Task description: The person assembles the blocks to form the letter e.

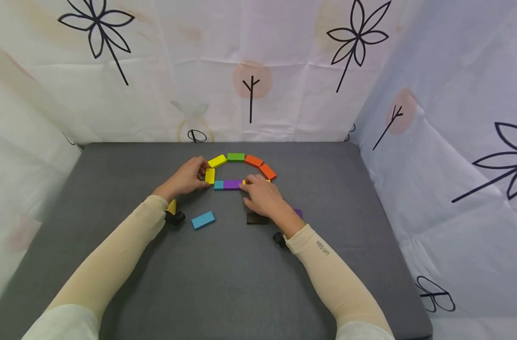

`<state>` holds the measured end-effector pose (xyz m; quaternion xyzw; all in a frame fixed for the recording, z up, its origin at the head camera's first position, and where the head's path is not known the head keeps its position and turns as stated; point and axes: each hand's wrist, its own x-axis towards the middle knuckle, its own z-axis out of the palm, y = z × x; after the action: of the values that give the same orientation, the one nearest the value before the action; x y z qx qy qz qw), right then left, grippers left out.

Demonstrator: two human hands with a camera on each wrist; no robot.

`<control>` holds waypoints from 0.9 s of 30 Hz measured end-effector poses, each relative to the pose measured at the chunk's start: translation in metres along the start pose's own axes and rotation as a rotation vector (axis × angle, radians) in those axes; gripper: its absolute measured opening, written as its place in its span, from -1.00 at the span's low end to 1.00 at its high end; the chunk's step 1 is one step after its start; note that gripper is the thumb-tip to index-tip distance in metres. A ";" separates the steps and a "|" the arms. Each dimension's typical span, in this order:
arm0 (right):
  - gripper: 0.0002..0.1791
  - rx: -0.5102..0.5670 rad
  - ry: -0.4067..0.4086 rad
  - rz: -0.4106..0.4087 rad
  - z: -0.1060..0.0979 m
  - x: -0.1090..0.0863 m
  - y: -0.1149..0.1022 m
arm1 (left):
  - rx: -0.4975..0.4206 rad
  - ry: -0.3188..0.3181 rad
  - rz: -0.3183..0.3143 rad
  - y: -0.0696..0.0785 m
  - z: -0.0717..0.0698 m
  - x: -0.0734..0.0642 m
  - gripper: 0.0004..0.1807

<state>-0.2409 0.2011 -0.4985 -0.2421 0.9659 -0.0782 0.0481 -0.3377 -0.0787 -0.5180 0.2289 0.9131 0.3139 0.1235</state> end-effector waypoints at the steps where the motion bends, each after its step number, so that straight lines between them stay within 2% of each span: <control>1: -0.45 0.000 0.001 0.000 0.000 0.000 0.000 | -0.001 -0.001 0.000 0.000 0.000 0.000 -0.44; 8: -0.45 0.001 -0.007 0.008 0.001 0.000 0.000 | -0.021 0.002 -0.009 -0.001 -0.002 -0.006 -0.44; 16: -0.45 -0.005 0.011 0.005 0.001 0.001 0.001 | -0.022 0.036 -0.007 -0.003 -0.014 -0.029 -0.39; 21: -0.46 -0.007 0.012 0.009 -0.001 0.000 0.001 | -0.021 0.033 0.019 0.007 -0.027 -0.041 -0.28; 27: -0.46 -0.003 0.000 0.014 0.000 0.001 0.000 | -0.025 0.040 0.063 0.022 -0.041 -0.062 -0.26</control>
<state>-0.2414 0.2005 -0.4990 -0.2353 0.9677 -0.0764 0.0484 -0.2912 -0.1151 -0.4676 0.2497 0.9038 0.3334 0.0983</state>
